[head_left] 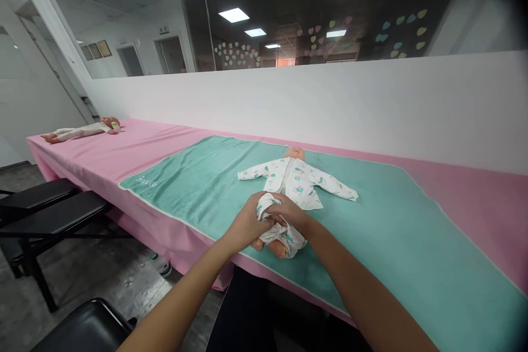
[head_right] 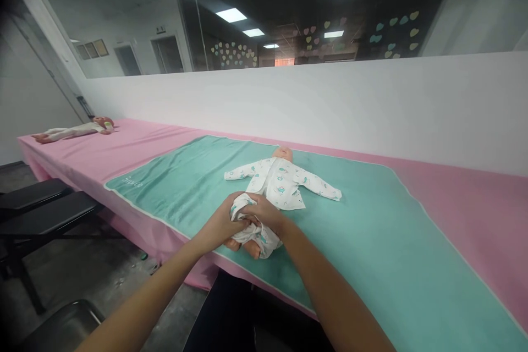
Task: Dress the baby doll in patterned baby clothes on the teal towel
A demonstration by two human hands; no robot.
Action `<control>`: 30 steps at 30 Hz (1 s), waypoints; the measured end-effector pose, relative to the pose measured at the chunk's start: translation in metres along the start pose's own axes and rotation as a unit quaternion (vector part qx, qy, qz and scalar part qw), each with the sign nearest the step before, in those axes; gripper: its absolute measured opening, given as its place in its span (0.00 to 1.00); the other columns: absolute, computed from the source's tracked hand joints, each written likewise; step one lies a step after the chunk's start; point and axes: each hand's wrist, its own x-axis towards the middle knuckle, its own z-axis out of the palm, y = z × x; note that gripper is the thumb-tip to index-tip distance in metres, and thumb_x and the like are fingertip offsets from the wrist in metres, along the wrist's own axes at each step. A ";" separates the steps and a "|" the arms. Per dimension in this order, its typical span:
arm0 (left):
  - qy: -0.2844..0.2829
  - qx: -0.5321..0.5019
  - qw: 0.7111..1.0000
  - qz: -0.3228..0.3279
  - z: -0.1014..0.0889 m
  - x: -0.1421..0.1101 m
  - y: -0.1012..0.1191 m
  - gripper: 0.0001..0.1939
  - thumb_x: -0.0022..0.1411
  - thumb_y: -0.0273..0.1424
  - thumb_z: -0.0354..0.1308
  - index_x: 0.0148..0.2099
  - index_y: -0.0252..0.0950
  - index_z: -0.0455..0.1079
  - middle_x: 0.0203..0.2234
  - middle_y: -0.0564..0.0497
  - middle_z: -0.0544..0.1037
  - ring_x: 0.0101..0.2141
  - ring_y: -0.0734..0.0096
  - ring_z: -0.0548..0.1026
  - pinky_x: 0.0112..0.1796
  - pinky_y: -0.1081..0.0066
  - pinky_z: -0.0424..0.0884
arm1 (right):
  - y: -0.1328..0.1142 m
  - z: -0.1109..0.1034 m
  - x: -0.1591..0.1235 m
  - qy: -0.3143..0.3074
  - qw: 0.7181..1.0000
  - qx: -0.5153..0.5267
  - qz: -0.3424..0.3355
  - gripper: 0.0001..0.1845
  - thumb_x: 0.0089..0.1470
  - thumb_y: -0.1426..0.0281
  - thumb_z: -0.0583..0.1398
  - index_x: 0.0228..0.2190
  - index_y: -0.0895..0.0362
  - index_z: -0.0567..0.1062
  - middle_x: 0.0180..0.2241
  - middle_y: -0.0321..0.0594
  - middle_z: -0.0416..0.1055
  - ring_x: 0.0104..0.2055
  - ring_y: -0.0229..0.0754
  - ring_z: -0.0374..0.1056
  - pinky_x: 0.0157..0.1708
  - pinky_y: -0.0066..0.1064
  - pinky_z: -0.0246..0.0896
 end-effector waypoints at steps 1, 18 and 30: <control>0.000 0.011 1.000 0.012 0.002 0.002 -0.002 0.30 0.47 0.22 0.56 0.55 0.39 0.60 0.48 0.47 0.68 0.48 0.59 0.66 0.48 0.62 0.62 | 0.002 0.000 0.001 0.007 1.000 -0.002 -0.002 0.09 0.45 0.67 0.60 0.32 0.56 0.71 0.16 0.29 0.58 0.17 0.31 0.49 0.19 0.27 0.45; 0.151 -0.068 0.972 -0.165 0.000 -0.016 -0.009 0.12 0.43 0.22 0.50 0.34 0.36 0.64 0.22 0.55 0.68 0.22 0.73 0.66 0.22 0.75 0.59 | 0.011 -0.003 0.007 0.015 0.945 -0.327 0.007 0.08 0.39 0.72 0.57 0.27 0.55 0.65 0.24 0.32 0.63 0.26 0.36 0.57 0.24 0.27 0.45; 0.094 0.109 0.973 -0.182 0.003 -0.058 -0.038 0.05 0.51 0.26 0.50 0.31 0.35 0.67 0.26 0.51 0.74 0.29 0.67 0.69 0.27 0.73 0.58 | 0.017 0.008 -0.006 0.038 0.901 -0.433 -0.004 0.20 0.37 0.63 0.62 0.34 0.52 0.64 0.39 0.36 0.58 0.28 0.35 0.58 0.28 0.28 0.49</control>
